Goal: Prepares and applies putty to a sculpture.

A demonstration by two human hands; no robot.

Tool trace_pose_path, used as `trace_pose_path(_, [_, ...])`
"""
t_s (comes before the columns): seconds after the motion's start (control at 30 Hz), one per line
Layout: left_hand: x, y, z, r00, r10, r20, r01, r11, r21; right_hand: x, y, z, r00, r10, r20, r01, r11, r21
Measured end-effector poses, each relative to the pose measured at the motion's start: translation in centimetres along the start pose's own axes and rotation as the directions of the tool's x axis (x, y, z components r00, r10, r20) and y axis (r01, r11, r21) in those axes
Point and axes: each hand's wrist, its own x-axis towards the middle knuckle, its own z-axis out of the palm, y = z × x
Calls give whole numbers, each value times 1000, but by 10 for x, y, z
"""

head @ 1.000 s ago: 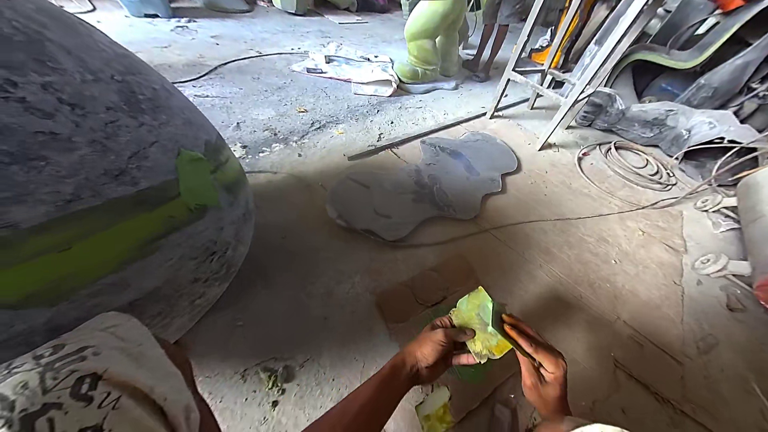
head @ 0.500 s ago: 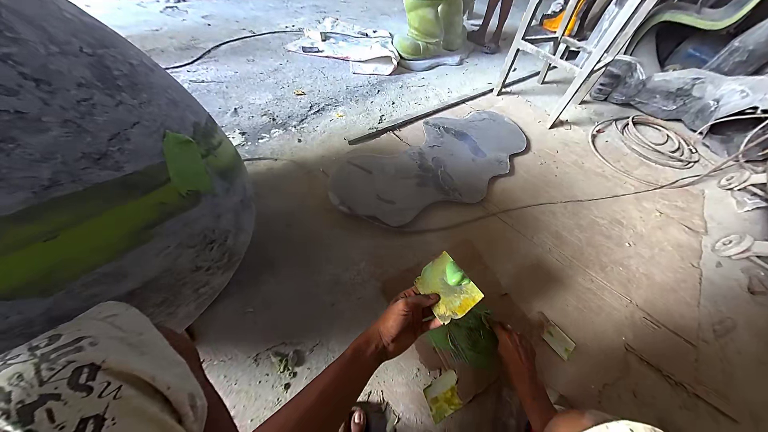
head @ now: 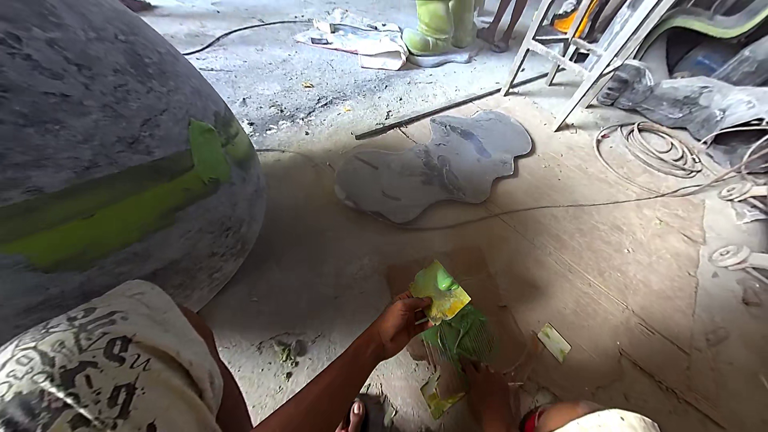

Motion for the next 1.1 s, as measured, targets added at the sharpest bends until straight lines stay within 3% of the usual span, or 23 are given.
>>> trace_pose_path(0.1, [2,-3,-5,999,15,-36,-15,1000,-9,-11,17,-19,999,-48,-17,50,991,127])
trace_pose_path(0.17, [4,-5,-8,998,36,-51,-37,999,-7,-14,39,-26,967,-85,-242,167,925,340])
trace_pose_path(0.27, [7,-13,-13,997,57,-60,-55,998,23,-17,59,-41,768,2,-641,466,685,561])
trace_pose_path(0.37, [13,-22,-7,997,37,-70,-34,998,44,-18,70,-73,559,81,-825,728,427,536])
trace_pose_path(0.47, [18,-28,11,1000,3,25,-4,997,73,-22,70,-110,391,122,-912,892,193,409])
trace_pose_path(0.53, [18,-31,27,989,-19,148,7,997,82,-21,63,-128,344,146,-928,933,58,355])
trace_pose_path(0.6, [17,-32,43,960,-26,280,12,999,51,-18,56,-135,329,144,-933,943,-6,332])
trace_pose_path(0.67, [19,-31,55,926,-13,378,23,1000,-22,-14,53,-132,305,78,-949,952,1,306])
trace_pose_path(0.8, [16,-24,56,901,6,435,19,998,-54,-17,50,-133,206,-43,-978,959,210,193])
trace_pose_path(0.9, [12,-21,46,886,5,465,16,999,-41,-10,50,-130,186,-82,-979,950,271,158])
trace_pose_path(1.0, [9,-20,35,891,-4,454,19,999,-28,3,50,-122,225,-93,-970,921,346,181])
trace_pose_path(1.1, [7,-16,24,906,9,423,-2,1000,-19,18,54,-100,334,-80,-939,815,526,245])
